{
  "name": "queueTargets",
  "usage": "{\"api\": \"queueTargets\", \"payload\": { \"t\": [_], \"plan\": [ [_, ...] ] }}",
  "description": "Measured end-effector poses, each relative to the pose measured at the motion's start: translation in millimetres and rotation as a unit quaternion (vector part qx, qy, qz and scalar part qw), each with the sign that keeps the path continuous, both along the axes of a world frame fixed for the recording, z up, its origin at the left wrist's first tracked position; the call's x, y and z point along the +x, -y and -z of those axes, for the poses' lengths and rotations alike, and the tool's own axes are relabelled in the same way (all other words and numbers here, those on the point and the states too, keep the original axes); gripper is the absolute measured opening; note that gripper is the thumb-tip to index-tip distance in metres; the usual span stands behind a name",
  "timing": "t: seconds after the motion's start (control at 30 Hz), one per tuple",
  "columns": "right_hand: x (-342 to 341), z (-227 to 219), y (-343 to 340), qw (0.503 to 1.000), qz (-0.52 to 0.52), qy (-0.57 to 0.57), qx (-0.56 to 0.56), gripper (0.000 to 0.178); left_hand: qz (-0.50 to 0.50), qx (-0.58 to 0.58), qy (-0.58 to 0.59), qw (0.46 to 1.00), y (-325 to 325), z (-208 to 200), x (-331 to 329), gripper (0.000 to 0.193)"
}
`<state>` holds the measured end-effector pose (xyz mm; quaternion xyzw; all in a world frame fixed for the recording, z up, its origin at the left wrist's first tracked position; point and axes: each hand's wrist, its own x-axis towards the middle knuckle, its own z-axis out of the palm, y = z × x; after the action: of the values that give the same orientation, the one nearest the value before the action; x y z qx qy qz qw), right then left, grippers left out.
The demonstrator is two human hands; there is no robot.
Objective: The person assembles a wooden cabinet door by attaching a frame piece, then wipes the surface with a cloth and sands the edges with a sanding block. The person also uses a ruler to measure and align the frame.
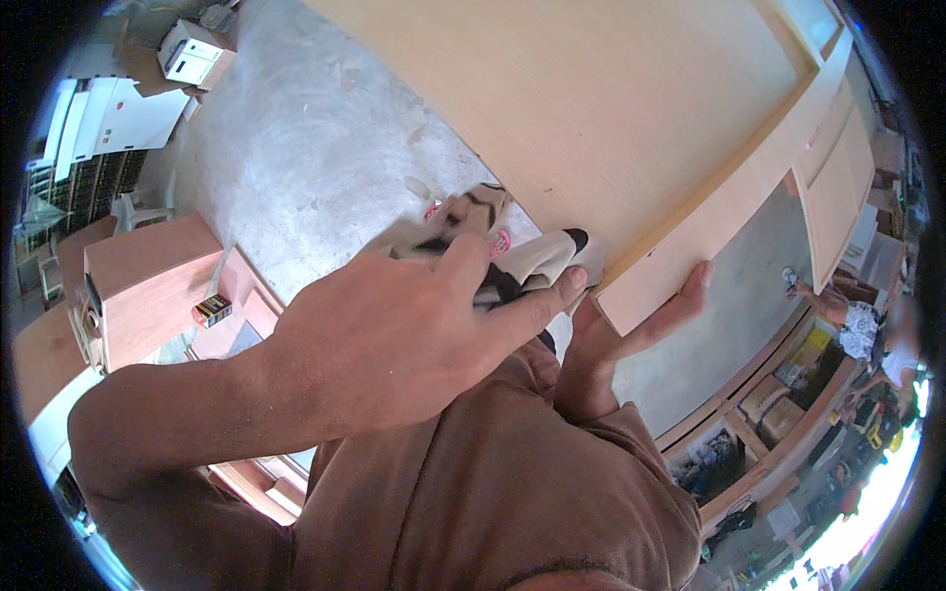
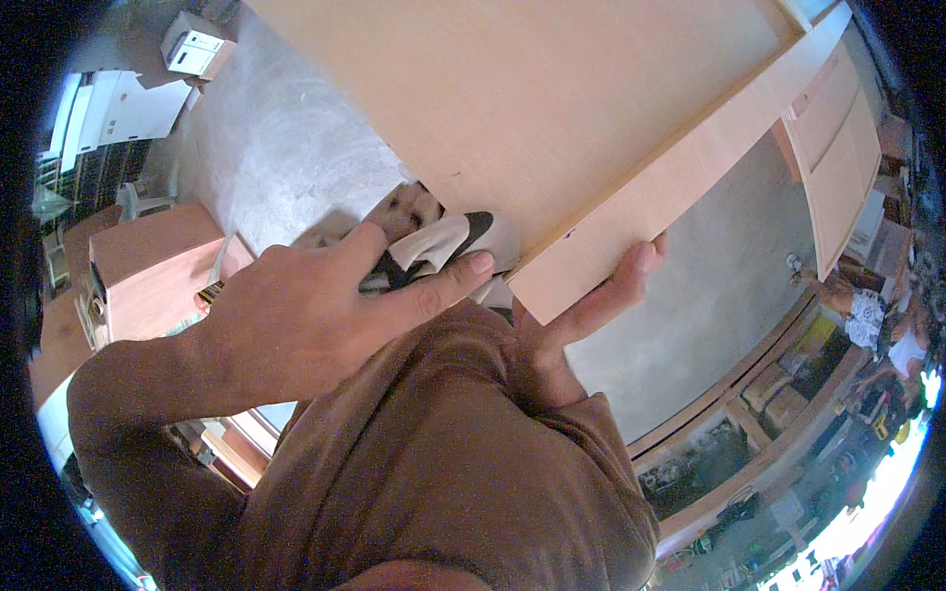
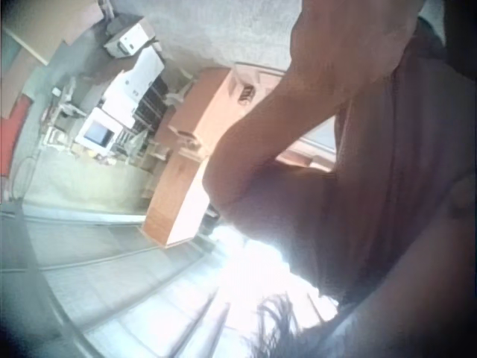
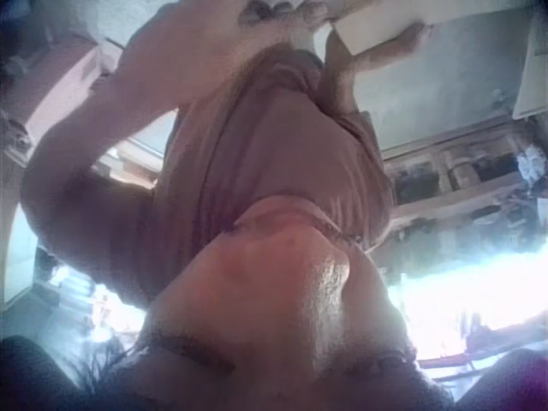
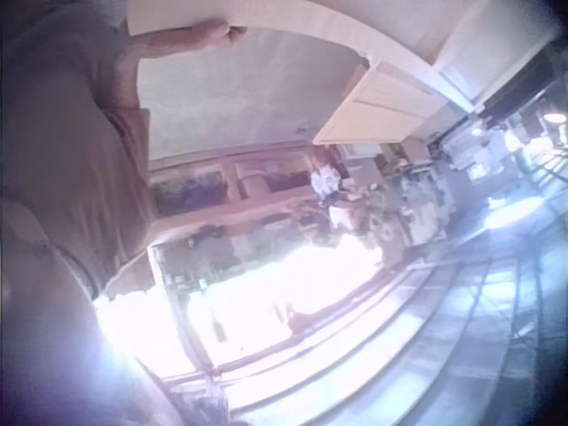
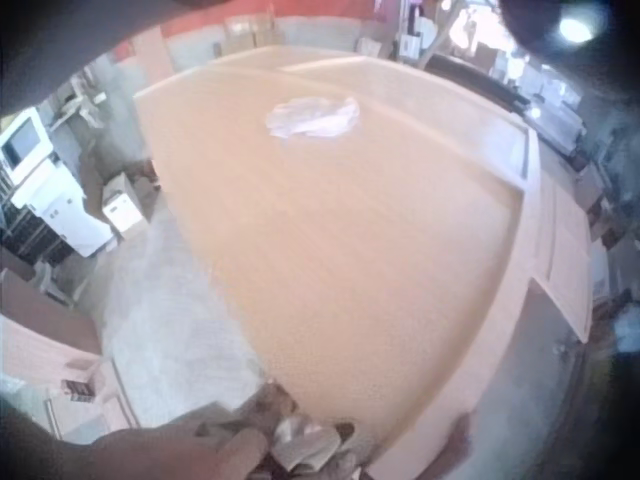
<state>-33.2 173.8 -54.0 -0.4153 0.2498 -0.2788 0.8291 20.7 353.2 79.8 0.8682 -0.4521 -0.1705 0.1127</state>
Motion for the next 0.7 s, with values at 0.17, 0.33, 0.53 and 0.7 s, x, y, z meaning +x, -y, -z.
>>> {"api": "queueTargets", "payload": {
  "t": [0.17,0.33,0.53,0.7],
  "plan": [
    [3,-3,-3,1.0,0.007,-0.007,-0.017,0.053,0.0,0.009,-0.021,1.0,32,9,38,0.052],
    [5,5,3,0.998,0.049,-0.002,-0.045,0.052,0.015,-0.01,0.0,1.0,25,10,32,0.052],
    [5,3,1,0.999,0.032,-0.003,-0.01,0.052,0.045,0.002,-0.03,0.999,11,5,32,0.049],
    [7,3,2,0.998,0.046,0.026,-0.026,0.054,0.096,-0.11,0.065,0.987,86,30,106,0.041]
  ]
}}
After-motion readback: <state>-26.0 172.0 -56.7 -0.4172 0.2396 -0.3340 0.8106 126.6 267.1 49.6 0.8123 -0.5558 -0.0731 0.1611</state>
